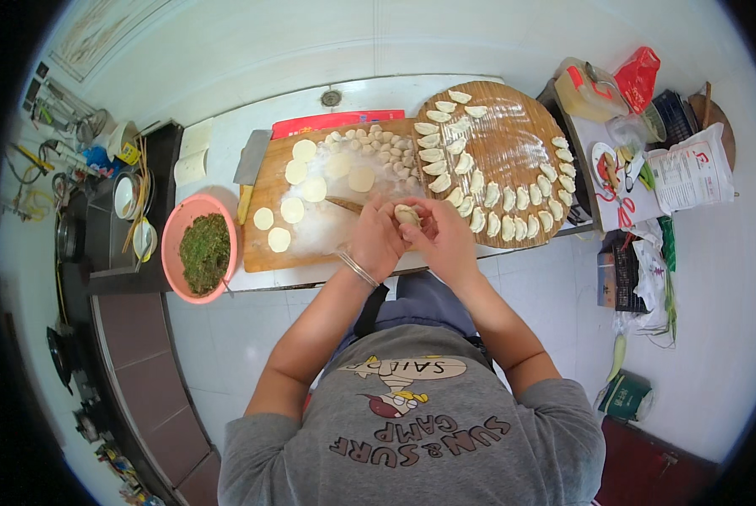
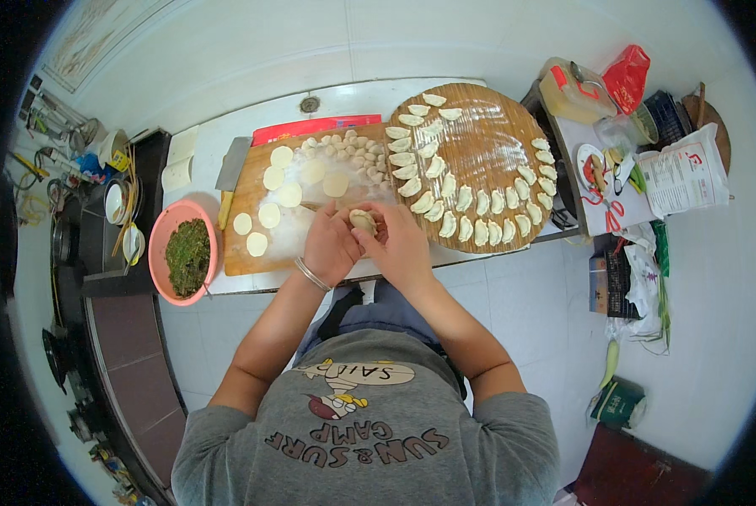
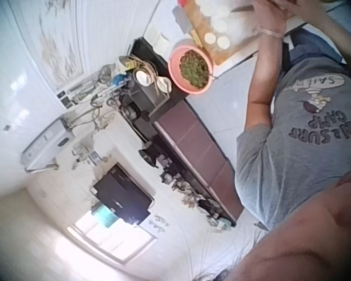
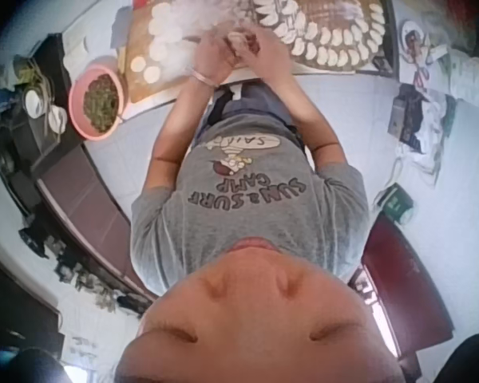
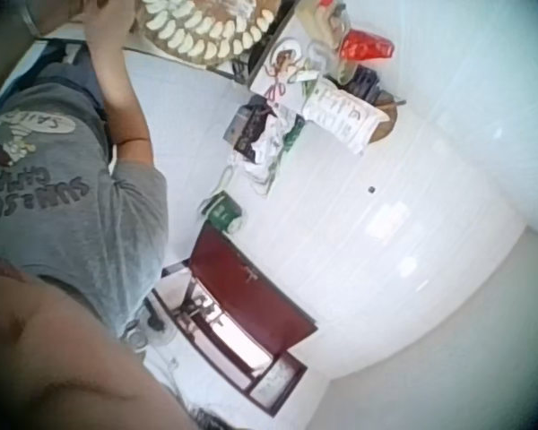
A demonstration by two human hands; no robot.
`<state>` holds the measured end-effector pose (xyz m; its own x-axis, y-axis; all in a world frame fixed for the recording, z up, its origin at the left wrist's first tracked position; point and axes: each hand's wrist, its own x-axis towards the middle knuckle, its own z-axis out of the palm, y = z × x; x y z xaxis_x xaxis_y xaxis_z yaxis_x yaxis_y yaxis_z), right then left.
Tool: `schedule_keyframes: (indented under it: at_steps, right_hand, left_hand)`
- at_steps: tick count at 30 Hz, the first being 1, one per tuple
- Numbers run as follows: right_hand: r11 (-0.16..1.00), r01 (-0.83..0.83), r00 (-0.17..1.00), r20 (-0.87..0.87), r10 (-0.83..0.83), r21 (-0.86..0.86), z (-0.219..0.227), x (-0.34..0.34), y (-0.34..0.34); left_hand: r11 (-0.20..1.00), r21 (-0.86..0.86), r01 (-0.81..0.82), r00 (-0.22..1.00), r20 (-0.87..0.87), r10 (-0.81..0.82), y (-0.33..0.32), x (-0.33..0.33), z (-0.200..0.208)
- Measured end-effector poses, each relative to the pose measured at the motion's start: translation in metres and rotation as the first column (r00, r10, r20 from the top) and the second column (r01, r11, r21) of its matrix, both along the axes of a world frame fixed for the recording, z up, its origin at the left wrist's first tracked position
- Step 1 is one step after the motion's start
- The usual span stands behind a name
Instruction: The person rolls small dough balls into flat circular wrappers using a wooden rolling pin on a floured board. They then scoop a green vegetable filling onto each wrapper, fold the dough in half, and pinch the edges to seal the dumplings. The finished dumplings are placed in rows on a large bamboo tray.
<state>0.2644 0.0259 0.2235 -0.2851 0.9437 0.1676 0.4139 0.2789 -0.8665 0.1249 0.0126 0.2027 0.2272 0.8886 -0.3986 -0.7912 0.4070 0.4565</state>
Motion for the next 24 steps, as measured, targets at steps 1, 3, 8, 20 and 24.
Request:
schedule_keyframes:
  at_steps: [1,3,8,20,24]
  right_hand:
    - [1.000,0.008,1.000,0.017,-0.007,-0.021,-0.006,0.004,0.002]
    - [0.999,0.042,0.997,0.064,-0.040,-0.023,-0.017,0.015,0.007]
    - [0.984,0.125,0.978,0.184,-0.100,-0.130,-0.026,0.052,0.027]
    - [0.971,0.227,0.935,0.294,-0.195,-0.076,-0.060,0.191,0.125]
    - [0.952,0.306,0.864,0.413,-0.288,0.026,-0.072,0.254,0.196]
  left_hand:
    - [1.000,-0.020,0.018,1.000,-0.015,-0.018,0.003,0.006,-0.005]
    - [0.997,-0.063,0.053,0.998,-0.042,-0.056,0.008,0.020,-0.015]
    - [0.985,-0.043,0.165,0.984,-0.062,-0.167,0.027,0.060,-0.029]
    - [0.944,-0.163,0.287,0.942,-0.134,-0.309,0.081,0.134,-0.048]
    - [0.941,-0.194,0.275,0.934,-0.179,-0.310,0.094,0.149,-0.046]
